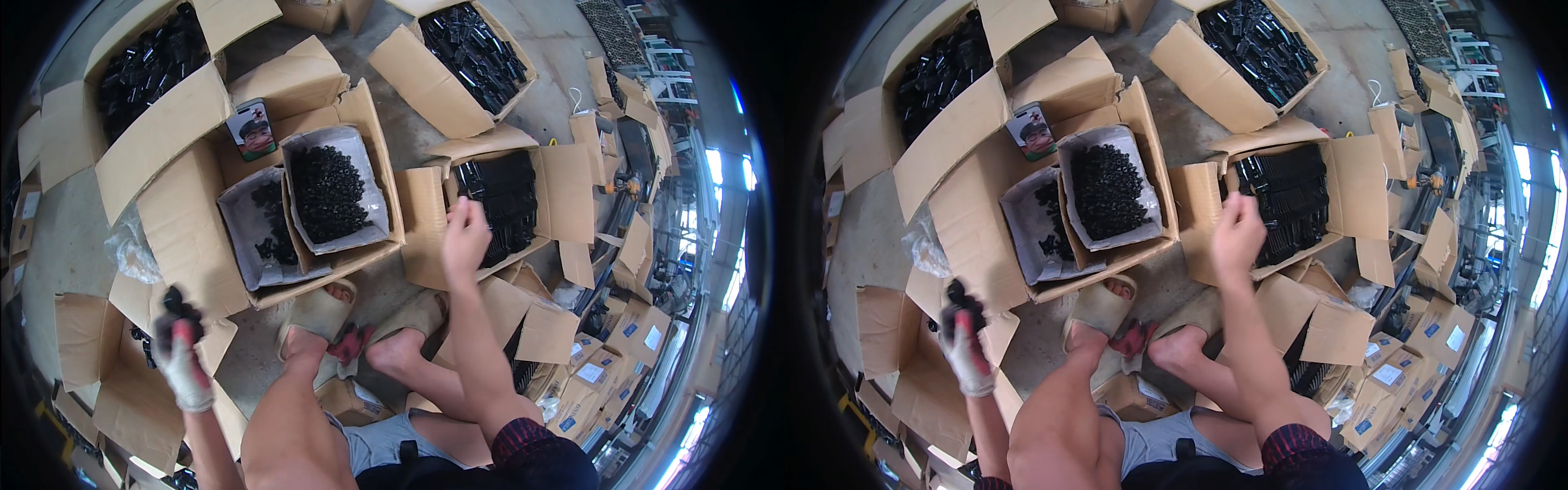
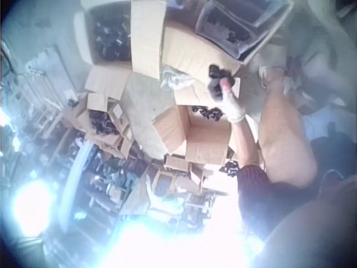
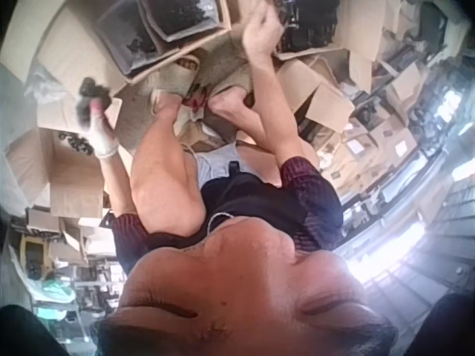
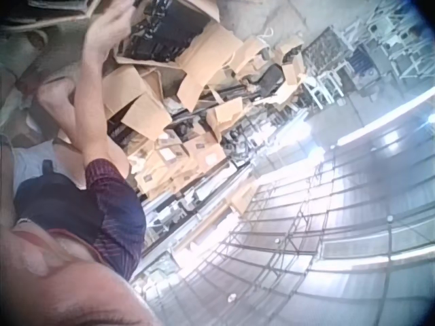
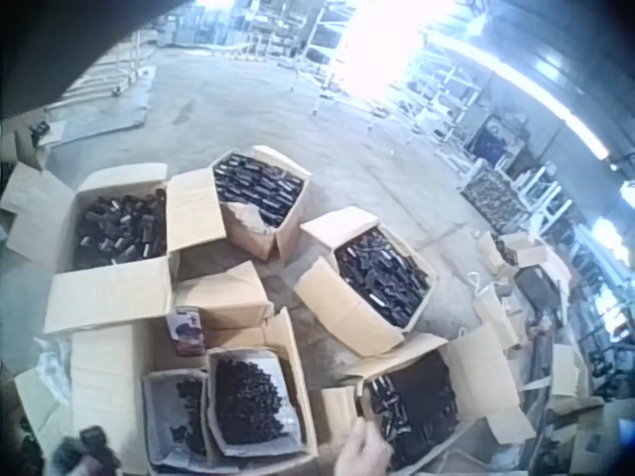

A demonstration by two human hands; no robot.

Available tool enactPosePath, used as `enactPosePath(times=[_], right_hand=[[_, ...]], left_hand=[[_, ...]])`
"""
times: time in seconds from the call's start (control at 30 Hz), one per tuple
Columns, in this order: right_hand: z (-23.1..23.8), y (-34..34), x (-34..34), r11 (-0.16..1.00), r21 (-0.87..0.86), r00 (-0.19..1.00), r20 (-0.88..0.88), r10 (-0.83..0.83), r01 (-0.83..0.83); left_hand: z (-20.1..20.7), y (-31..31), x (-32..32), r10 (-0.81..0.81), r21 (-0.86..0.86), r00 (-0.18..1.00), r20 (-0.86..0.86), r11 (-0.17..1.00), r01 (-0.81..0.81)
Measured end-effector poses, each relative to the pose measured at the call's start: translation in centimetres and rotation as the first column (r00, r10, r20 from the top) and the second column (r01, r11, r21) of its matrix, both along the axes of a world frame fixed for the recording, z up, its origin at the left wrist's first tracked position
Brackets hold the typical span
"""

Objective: The person sits on the floor surrounded by boxes, takes small black components from one box, and sorts them into other boxes or containers, occasionally handling a plastic bag of components.

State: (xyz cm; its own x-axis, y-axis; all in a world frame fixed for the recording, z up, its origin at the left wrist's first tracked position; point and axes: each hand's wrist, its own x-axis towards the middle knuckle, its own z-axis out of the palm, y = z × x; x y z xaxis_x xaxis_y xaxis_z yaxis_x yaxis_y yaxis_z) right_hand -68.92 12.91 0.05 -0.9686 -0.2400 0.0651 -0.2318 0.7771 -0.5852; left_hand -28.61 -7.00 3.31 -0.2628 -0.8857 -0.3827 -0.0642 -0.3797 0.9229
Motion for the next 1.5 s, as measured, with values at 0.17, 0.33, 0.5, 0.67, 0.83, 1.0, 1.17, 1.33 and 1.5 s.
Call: enactPosePath(times=[0.17,0.33,0.5,0.67,0.83,1.0,1.17,1.33,1.5], right_hand=[[-4.2,3.7,-8.8,0.93,0.365,0.971,-0.202,0.124,-0.043],[-4.1,1.4,-10.4,0.86,0.507,0.974,-0.165,0.158,-0.054],[-4.3,1.7,-11.3,0.803,0.581,0.964,-0.114,0.241,-0.132],[-3.1,1.7,-10.2,0.774,0.608,0.96,-0.069,0.273,-0.176],[-3.4,2.0,-8.5,0.822,0.54,0.968,-0.054,0.245,-0.178],[-5.0,3.4,-8.0,0.917,0.366,0.962,-0.149,0.226,-0.159],[-4.6,2.7,-9.1,0.847,0.484,0.965,-0.021,0.261,-0.219],[-3.0,2.6,-10.6,0.749,0.615,0.966,0.09,0.243,-0.246],[-2.2,4.5,-9.2,0.856,0.472,0.951,-0.106,0.29,-0.208]], left_hand=[[-6.8,-3.0,17.0,0.426,-0.366,0.793,0.435,0.889,-0.277],[-10.3,-1.4,21.5,0.282,-0.265,0.488,0.826,0.959,-0.104],[-11.2,0.2,20.6,0.219,-0.199,0.432,0.875,0.976,-0.091],[-9.0,-2.2,14.5,0.39,-0.421,0.296,0.872,0.906,0.046],[-5.5,-4.4,9.3,0.586,-0.692,0.414,0.697,0.701,0.172],[-1.1,-4.8,4.1,0.651,-0.844,0.573,0.497,0.516,0.146],[0.5,-3.8,-0.9,0.45,-0.842,0.822,0.35,0.535,0.066],[1.8,-1.1,-7.5,0.068,-0.692,0.93,0.362,0.688,0.219],[1.3,0.8,-10.3,-0.346,-0.697,0.898,0.273,0.572,0.433]])
